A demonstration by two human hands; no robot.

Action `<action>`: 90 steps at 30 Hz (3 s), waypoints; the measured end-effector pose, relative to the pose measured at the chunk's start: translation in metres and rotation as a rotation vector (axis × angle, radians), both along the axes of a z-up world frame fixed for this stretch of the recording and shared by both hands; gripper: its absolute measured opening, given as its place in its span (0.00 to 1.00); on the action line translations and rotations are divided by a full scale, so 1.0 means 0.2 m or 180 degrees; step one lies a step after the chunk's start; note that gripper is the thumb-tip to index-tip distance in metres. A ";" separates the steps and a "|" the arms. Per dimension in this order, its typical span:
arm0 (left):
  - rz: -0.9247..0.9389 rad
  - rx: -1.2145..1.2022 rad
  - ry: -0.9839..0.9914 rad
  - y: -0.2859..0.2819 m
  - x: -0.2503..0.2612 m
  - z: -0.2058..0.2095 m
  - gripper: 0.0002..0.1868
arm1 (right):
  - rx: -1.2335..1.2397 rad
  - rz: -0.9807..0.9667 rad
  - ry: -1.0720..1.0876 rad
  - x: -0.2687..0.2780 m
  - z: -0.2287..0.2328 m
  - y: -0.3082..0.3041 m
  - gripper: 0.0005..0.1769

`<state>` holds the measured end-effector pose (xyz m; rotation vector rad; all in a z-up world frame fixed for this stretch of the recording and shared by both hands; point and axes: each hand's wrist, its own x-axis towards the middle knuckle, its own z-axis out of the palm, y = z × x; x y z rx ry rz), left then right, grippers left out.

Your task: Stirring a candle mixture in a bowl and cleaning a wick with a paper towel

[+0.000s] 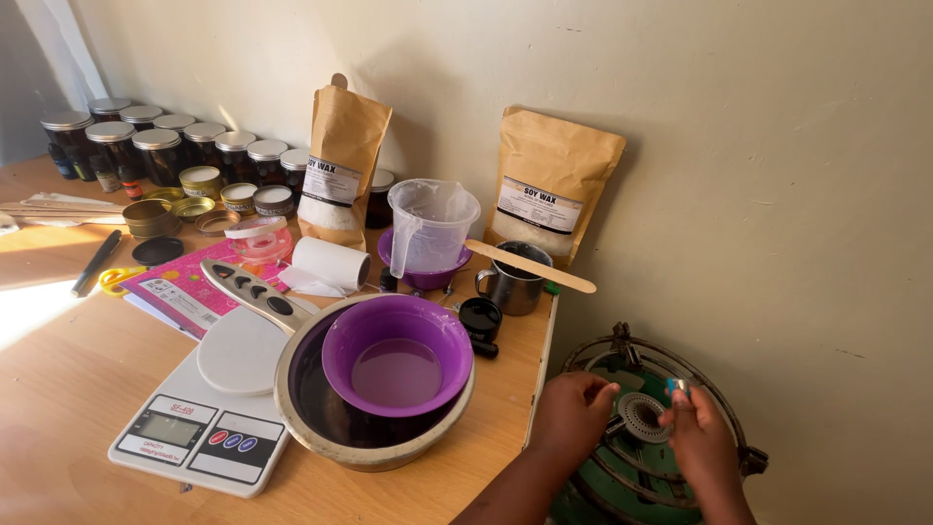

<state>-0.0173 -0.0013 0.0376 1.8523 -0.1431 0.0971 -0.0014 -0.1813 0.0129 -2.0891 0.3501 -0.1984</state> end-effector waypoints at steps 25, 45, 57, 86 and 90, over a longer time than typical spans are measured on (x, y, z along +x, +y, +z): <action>0.0371 0.0044 -0.0125 0.00 0.06 -0.07 0.13 | -0.1438 0.0406 0.0505 0.09 -0.08 -0.11 0.17; 0.0392 0.0086 -0.0054 0.00 0.04 -0.04 0.13 | -0.1882 -0.0219 0.1022 0.00 0.08 0.07 0.42; 0.0395 0.0103 -0.0009 0.00 0.05 -0.05 0.13 | -0.1152 -0.0940 0.0709 -0.04 0.08 0.06 0.47; 0.0553 -0.0439 -0.0405 0.02 0.01 0.00 0.09 | 0.2680 0.0542 -0.0261 -0.18 0.06 0.46 0.36; 0.1314 -0.0688 -0.0357 0.03 0.05 -0.04 0.10 | 0.2449 0.0609 -0.0657 -0.19 0.04 0.50 0.25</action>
